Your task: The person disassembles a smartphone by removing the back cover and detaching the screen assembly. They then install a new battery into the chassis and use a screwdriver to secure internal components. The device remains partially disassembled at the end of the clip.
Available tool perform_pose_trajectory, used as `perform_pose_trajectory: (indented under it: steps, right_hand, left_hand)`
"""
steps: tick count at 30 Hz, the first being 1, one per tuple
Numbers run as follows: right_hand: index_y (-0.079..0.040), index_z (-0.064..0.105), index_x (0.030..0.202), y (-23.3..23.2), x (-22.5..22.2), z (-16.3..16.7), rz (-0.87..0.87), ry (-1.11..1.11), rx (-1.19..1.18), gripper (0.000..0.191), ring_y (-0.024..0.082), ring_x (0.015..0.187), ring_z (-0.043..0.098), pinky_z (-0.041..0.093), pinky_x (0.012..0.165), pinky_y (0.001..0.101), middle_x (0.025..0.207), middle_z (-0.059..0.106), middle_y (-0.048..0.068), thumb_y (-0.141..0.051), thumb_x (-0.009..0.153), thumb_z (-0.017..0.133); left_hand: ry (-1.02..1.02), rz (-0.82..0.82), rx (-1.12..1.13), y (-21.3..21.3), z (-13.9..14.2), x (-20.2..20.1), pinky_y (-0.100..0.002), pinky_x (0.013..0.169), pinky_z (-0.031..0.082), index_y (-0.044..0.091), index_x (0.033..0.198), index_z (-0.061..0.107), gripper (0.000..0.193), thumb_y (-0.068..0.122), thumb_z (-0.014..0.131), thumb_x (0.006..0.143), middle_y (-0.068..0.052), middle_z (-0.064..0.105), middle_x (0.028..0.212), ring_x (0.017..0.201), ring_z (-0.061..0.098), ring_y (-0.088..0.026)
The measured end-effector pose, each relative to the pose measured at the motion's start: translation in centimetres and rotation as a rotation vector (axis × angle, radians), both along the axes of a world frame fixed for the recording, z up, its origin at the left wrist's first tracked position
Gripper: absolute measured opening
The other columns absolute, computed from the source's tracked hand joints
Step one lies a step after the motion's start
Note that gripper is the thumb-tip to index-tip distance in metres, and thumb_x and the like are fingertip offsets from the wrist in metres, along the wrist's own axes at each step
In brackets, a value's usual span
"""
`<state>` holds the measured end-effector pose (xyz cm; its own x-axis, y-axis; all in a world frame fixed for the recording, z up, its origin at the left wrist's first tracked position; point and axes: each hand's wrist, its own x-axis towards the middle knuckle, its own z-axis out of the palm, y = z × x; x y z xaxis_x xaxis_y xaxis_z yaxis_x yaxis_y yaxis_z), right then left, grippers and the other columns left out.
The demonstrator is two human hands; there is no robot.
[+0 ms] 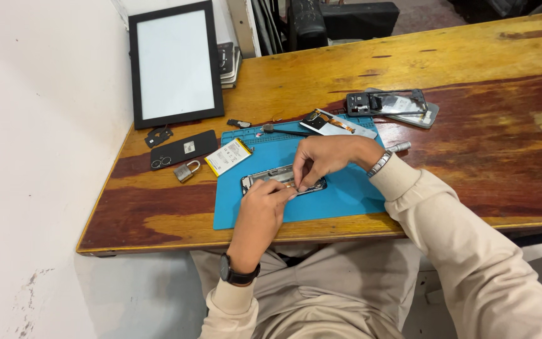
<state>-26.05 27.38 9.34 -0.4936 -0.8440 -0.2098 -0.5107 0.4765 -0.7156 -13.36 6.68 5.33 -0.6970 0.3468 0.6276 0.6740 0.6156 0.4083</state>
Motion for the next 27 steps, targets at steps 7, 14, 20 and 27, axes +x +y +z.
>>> perform_pose_trajectory:
  steps: [7, 14, 20, 27]
  right_hand:
    - [-0.006, 0.084, 0.093, 0.08, -0.34, -0.91, -0.006, 0.02, 0.011, 0.017, 0.009, 0.065, 0.067, 0.053, 0.059, 0.0258, 0.075, 0.078, 0.002, -0.017, 0.08, 0.082]
    - [-0.005, 0.083, 0.093, 0.0, -0.51, -0.63, -0.002, -0.04, -0.038, 0.016, 0.008, 0.067, 0.068, 0.054, 0.06, 0.0245, 0.077, 0.079, 0.002, -0.017, 0.082, 0.082]
    - [-0.006, 0.084, 0.092, -0.03, -0.38, -0.67, -0.03, -0.023, 0.001, 0.017, 0.009, 0.067, 0.069, 0.053, 0.06, 0.0248, 0.077, 0.079, 0.003, -0.017, 0.08, 0.083]
    - [-0.006, 0.084, 0.093, -0.33, -0.1, -0.63, -0.029, -0.012, -0.018, 0.019, 0.009, 0.067, 0.069, 0.054, 0.061, 0.025, 0.078, 0.08, 0.003, -0.019, 0.08, 0.084]
  left_hand:
    - [0.017, 0.004, -0.017, -0.01, -1.02, -0.25, -0.04, 0.076, 0.054, 0.009, 0.103, 0.078, 0.029, -0.005, 0.07, 0.078, -0.007, 0.07, 0.097, 0.09, 0.063, -0.03]
    - [0.037, 0.015, -0.055, -0.14, -0.75, -0.35, -0.04, 0.075, 0.054, 0.009, 0.101, 0.08, 0.029, -0.004, 0.07, 0.077, -0.006, 0.07, 0.094, 0.088, 0.062, -0.03]
    - [0.043, 0.008, -0.027, -0.23, -0.76, -0.19, -0.039, 0.075, 0.054, 0.009, 0.101, 0.079, 0.027, -0.004, 0.071, 0.078, -0.006, 0.071, 0.096, 0.087, 0.062, -0.029]
    - [0.043, 0.019, -0.022, -0.38, -0.88, -0.14, -0.039, 0.075, 0.054, 0.009, 0.101, 0.08, 0.026, -0.004, 0.071, 0.08, -0.006, 0.071, 0.095, 0.087, 0.063, -0.029]
